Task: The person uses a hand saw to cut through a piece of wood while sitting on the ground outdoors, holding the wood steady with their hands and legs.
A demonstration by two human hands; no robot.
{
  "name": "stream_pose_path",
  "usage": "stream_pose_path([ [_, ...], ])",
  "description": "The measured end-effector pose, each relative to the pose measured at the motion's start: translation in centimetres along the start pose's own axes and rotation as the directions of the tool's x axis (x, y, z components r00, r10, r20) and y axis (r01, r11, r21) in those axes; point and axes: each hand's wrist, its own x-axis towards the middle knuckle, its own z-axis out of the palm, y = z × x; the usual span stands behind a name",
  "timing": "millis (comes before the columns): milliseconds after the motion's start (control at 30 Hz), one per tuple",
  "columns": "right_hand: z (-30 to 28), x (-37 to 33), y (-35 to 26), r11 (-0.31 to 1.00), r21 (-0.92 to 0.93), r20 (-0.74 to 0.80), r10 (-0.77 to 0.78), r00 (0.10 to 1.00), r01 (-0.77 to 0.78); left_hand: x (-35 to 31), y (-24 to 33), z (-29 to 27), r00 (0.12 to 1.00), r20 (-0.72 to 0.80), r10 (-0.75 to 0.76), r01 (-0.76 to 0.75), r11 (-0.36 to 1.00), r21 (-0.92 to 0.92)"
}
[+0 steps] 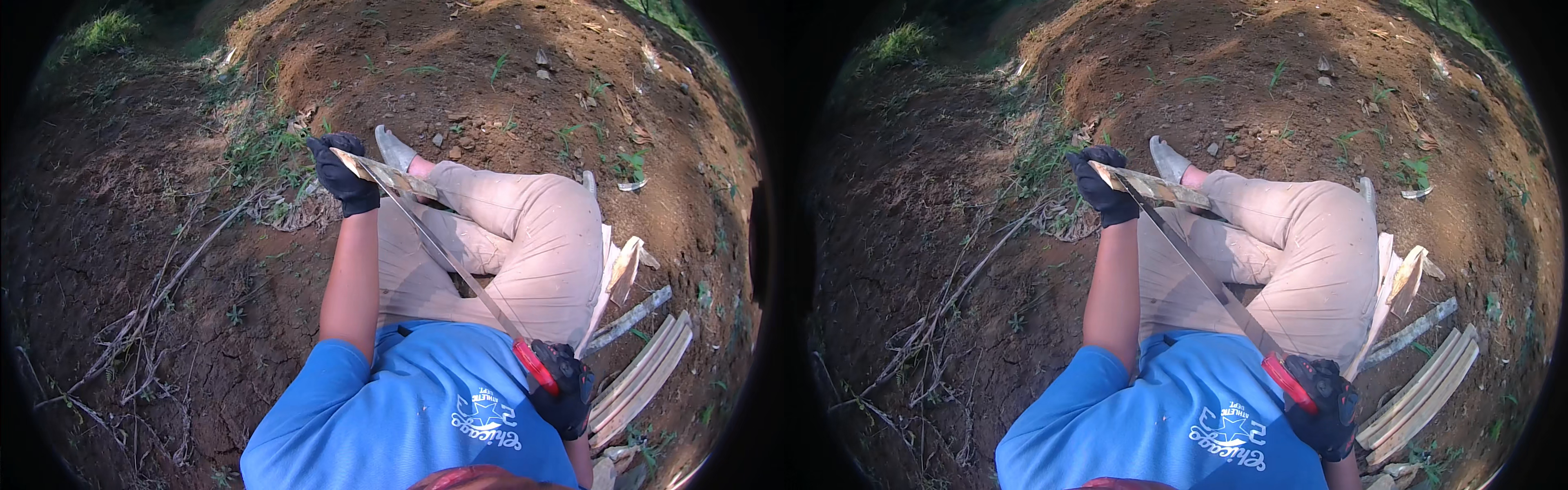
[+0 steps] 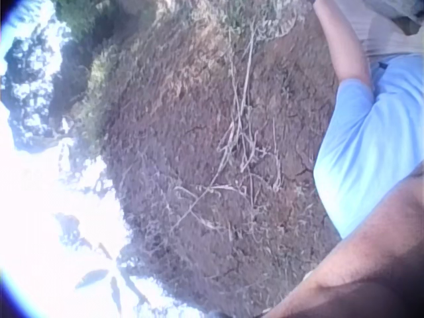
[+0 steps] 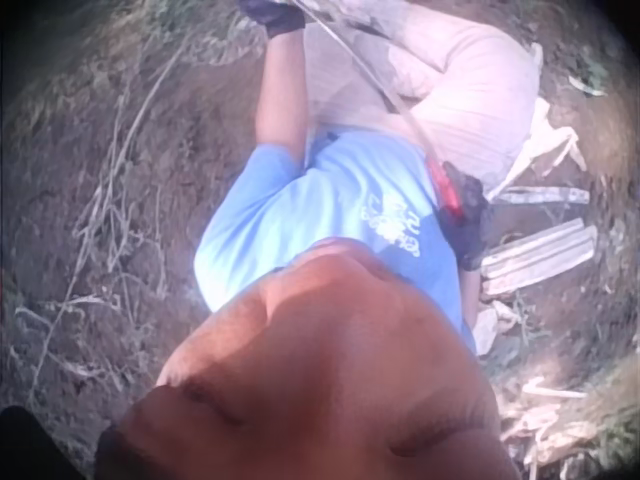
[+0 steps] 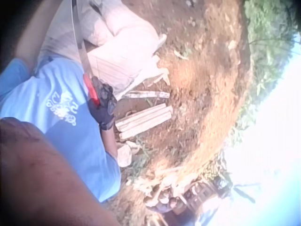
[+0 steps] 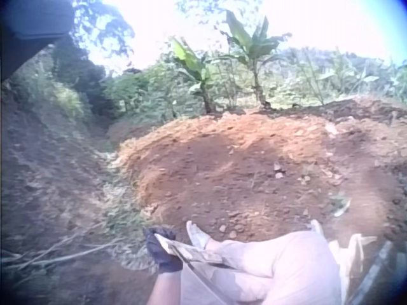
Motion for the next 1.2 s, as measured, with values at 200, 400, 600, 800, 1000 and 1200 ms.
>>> stream_pose_path([
  [200, -0.1, -0.3, -0.2, 0.997, -0.039, -0.003, -0.073, 0.997, 0.073, 1.3, 0.0, -1.2, 1.0, -0.01, -0.015, 0.016, 0.999, 0.038],
  [400, -1.1, 1.3, -1.0, 0.993, 0.011, 0.022, -0.118, 0.993, 0.118, 1.3, -0.2, -1.1, 0.994, 0.084, -0.075, 0.077, 0.997, -0.022],
  [600, -0.6, 0.3, -1.0, 0.996, 0.085, 0.035, 0.01, 0.999, -0.013, 0.4, -0.5, 0.0, 0.972, 0.221, -0.084, 0.077, 0.996, 0.04],
  [800, 1.5, 0.1, -1.3, 0.977, 0.157, 0.069, 0.135, 0.988, -0.144, 0.3, -1.0, -0.1, 0.986, 0.13, -0.102, 0.101, 0.995, 0.015],
  [1000, 1.3, 1.2, -2.1, 0.974, 0.169, 0.036, 0.147, 0.989, -0.151, -0.3, 0.4, 1.8, 0.994, 0.086, -0.07, 0.047, 0.968, 0.247],
  [1200, 2.3, -0.1, -1.4, 0.987, 0.15, -0.091, 0.07, 0.993, -0.056, 0.8, 0.7, -0.9, 0.937, 0.26, -0.235, 0.232, 0.972, 0.043],
])
